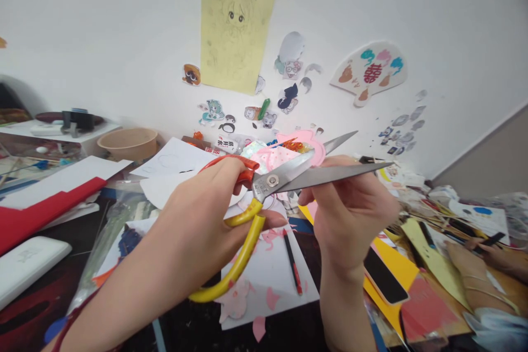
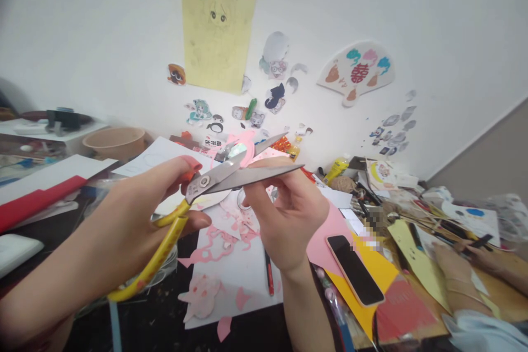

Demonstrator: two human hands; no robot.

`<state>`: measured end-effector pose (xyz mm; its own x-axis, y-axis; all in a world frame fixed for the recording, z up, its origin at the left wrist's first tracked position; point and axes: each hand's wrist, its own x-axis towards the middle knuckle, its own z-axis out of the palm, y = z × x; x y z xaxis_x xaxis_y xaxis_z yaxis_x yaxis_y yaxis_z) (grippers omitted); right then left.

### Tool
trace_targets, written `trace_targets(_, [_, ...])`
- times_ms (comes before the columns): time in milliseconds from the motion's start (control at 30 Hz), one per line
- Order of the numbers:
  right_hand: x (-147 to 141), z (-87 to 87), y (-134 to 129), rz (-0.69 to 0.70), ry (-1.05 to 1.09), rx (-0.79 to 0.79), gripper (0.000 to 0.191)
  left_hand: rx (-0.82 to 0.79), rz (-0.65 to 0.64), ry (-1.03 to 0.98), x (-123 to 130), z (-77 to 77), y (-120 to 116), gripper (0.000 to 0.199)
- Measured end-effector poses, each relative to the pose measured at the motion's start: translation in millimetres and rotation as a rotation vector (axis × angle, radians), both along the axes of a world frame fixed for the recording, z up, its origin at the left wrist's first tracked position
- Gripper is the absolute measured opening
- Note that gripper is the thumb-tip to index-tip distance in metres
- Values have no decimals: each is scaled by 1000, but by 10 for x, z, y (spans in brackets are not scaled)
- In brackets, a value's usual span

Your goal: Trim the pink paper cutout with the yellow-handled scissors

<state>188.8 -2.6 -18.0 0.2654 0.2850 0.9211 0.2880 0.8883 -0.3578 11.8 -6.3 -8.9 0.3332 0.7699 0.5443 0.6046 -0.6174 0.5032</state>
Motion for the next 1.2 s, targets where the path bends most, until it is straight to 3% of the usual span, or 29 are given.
trace_targets(467, [-45,-4,-4,-20,59,-25,14,-102,-6,-12,3,12,-30,33])
trace_targets(733, [-60,-33,-4,-51,83,-42,12,-76,-2,-25,21,-15,-28,30])
trace_targets(1200, [-81,-49,-38,-54,116,-71,14,-188,15,4,61,77,-82,31])
